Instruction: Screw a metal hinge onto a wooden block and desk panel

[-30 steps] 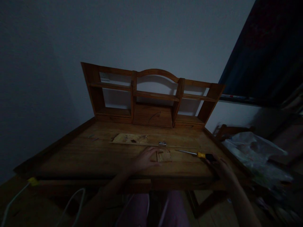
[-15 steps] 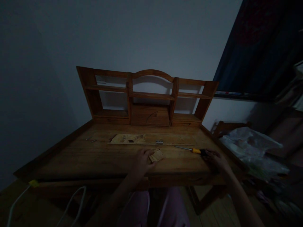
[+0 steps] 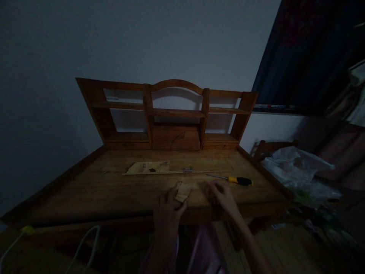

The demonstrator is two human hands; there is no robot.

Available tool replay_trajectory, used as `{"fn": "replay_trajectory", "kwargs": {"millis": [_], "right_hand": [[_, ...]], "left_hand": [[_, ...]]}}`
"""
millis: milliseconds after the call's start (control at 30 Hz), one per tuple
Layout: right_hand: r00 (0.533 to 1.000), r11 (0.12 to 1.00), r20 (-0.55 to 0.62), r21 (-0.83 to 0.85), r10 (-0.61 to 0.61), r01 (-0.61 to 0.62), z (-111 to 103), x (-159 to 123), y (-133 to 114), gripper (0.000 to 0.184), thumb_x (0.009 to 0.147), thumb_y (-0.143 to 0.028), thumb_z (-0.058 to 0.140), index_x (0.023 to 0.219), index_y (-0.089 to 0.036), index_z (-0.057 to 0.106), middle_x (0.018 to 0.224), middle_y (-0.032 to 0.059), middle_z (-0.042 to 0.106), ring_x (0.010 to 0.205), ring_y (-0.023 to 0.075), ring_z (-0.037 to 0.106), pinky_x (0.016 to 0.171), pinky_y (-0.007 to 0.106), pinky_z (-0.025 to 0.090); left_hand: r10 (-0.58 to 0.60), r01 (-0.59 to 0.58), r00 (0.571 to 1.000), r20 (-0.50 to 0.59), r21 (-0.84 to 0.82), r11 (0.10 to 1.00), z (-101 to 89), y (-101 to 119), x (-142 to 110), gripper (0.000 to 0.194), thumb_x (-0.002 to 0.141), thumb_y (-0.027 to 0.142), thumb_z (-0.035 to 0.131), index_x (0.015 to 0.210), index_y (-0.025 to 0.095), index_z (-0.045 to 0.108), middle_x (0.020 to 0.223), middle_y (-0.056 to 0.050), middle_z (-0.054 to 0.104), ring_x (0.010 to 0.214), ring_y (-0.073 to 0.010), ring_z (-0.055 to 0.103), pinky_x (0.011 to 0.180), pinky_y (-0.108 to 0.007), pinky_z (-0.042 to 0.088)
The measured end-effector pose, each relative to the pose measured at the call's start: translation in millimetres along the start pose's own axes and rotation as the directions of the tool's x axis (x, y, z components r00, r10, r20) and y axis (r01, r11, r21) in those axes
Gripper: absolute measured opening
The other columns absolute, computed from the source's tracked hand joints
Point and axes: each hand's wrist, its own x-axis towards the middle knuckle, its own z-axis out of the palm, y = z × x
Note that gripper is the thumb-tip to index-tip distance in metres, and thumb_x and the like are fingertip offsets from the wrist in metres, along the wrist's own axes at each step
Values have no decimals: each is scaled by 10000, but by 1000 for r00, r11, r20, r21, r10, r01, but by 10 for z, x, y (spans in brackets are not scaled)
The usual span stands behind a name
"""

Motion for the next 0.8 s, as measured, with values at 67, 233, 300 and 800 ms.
{"fn": "replay_trajectory", "kwargs": {"millis": [67,233,300,800], "right_hand": [[965,981,225,107,134,-161,293,-27,-54,509,891,-646,485,794,-168,629,589,-5,615,398,119,511,404,242,391],[954,953,250,206,168,-222,571,-11,2,606,800,-605,652,1200,-157,570,612,-50,629,405,120,551,384,229,432],[954,942,231,229,191,-244,573,25,41,663,772,-575,689,1254,-148,532,579,-68,608,398,122,540,378,228,420],[953,942,211,210,217,-261,344,390,112,363,811,-558,644,791,-206,558,402,-63,530,334,104,437,367,203,298]], "left_hand": [[-10,10,1000,1,15,1000,11,81,-50,442,844,398,676,1236,198,629,1170,-137,619,1108,-321,537,981,-488,439],[-59,62,997,46,-64,996,50,187,-183,528,865,451,652,1329,209,585,1208,-162,561,1192,-361,472,1015,-522,402],[-51,60,996,74,-118,991,64,186,-199,546,876,461,639,1361,225,556,1213,-150,549,1183,-350,474,1018,-517,406],[-302,508,861,408,-699,503,44,-157,202,425,870,482,593,1182,197,639,1324,-116,611,1272,-294,545,1124,-473,396]]}}
